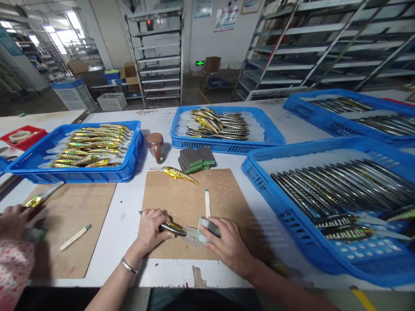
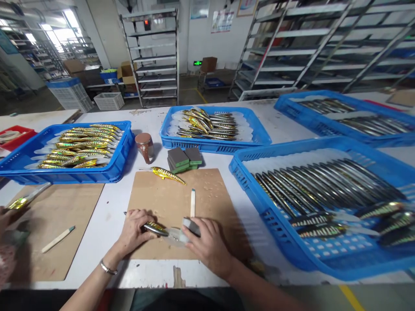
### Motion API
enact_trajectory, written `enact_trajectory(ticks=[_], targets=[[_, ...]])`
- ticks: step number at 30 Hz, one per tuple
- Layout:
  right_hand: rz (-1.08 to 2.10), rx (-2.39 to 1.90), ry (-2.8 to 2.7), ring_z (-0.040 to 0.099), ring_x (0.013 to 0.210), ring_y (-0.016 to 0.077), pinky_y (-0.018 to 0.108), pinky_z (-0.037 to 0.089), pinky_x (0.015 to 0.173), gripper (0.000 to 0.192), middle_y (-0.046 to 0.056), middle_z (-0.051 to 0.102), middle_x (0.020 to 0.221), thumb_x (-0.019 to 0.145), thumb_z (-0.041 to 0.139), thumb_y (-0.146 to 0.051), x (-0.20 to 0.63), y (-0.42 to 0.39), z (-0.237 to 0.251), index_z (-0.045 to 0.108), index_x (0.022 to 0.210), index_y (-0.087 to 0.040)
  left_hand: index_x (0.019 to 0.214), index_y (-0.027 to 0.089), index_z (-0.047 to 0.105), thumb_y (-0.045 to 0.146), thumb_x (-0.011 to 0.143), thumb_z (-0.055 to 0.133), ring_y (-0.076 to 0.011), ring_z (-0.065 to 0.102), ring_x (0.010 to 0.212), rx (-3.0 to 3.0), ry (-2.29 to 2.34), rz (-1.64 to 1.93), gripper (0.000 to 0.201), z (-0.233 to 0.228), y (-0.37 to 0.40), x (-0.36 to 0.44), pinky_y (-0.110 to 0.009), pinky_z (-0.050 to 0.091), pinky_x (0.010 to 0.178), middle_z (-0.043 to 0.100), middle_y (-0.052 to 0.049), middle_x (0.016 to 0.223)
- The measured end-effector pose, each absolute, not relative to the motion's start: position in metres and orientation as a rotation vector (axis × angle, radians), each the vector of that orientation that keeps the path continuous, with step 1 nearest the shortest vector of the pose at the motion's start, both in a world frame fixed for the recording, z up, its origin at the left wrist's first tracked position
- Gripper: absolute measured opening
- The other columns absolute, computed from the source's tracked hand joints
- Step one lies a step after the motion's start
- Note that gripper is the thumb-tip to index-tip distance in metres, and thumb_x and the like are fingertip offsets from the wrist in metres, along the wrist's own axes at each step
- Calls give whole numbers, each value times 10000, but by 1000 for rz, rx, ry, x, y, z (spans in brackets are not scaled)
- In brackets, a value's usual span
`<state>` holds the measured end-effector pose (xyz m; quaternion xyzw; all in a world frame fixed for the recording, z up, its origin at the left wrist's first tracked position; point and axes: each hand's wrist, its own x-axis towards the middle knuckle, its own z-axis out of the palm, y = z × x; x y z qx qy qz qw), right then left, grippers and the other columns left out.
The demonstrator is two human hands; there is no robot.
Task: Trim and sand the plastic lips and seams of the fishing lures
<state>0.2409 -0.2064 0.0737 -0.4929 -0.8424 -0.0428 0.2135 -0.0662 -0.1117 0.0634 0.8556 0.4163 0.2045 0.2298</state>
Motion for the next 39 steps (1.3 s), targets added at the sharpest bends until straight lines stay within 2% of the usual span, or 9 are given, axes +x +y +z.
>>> enact_trajectory(ticks=[8,15,20,25,32,36,39], targets=[[-116,-1329,-2270,548,1213,304,486,421,1016,377,130,601,1405,981,695,-306,225,-199,73,678,1357,-309,1006,250,753,865,841,538,-238,600,906,2357,1136,599,672,61,-112,-66,-403,312,860,706,-47,928],[-192,-1309,-2225,568,1159,285,445,414,985,299,126,648,1316,951,761,-312,237,-203,82,725,1244,-263,1013,254,747,877,828,518,-238,602,888,2375,1084,662,689,57,-111,-60,-409,301,845,715,-44,933],[-162,-1282,-2268,563,1184,275,443,413,1013,349,110,645,1341,944,775,-331,228,-201,86,707,1285,-299,1016,256,748,894,807,509,-240,594,869,2396,1064,634,712,56,-110,-62,-402,301,828,702,-41,906],[-231,-1321,-2254,567,1134,282,442,421,970,281,127,651,1293,956,750,-317,240,-205,83,731,1232,-270,1008,250,742,882,837,479,-237,582,865,2413,1086,689,706,55,-111,-60,-405,302,830,702,-47,905],[-180,-1269,-2300,555,1183,282,449,404,1012,328,124,635,1346,969,739,-327,230,-199,84,705,1292,-281,995,247,740,905,818,455,-234,570,854,2419,1085,681,738,54,-110,-61,-398,297,818,689,-45,891],[-245,-1374,-2245,563,1134,288,442,413,970,286,126,646,1297,966,735,-342,232,-204,80,736,1245,-281,999,242,735,887,837,455,-237,564,845,2434,1081,711,722,53,-112,-60,-395,287,809,686,-43,887],[-218,-1471,-2156,555,1159,296,452,408,973,325,121,629,1348,970,728,-348,212,-201,77,720,1293,-312,994,237,734,873,852,455,-238,557,836,2449,1089,728,708,53,-113,-59,-393,281,803,677,-42,876]])
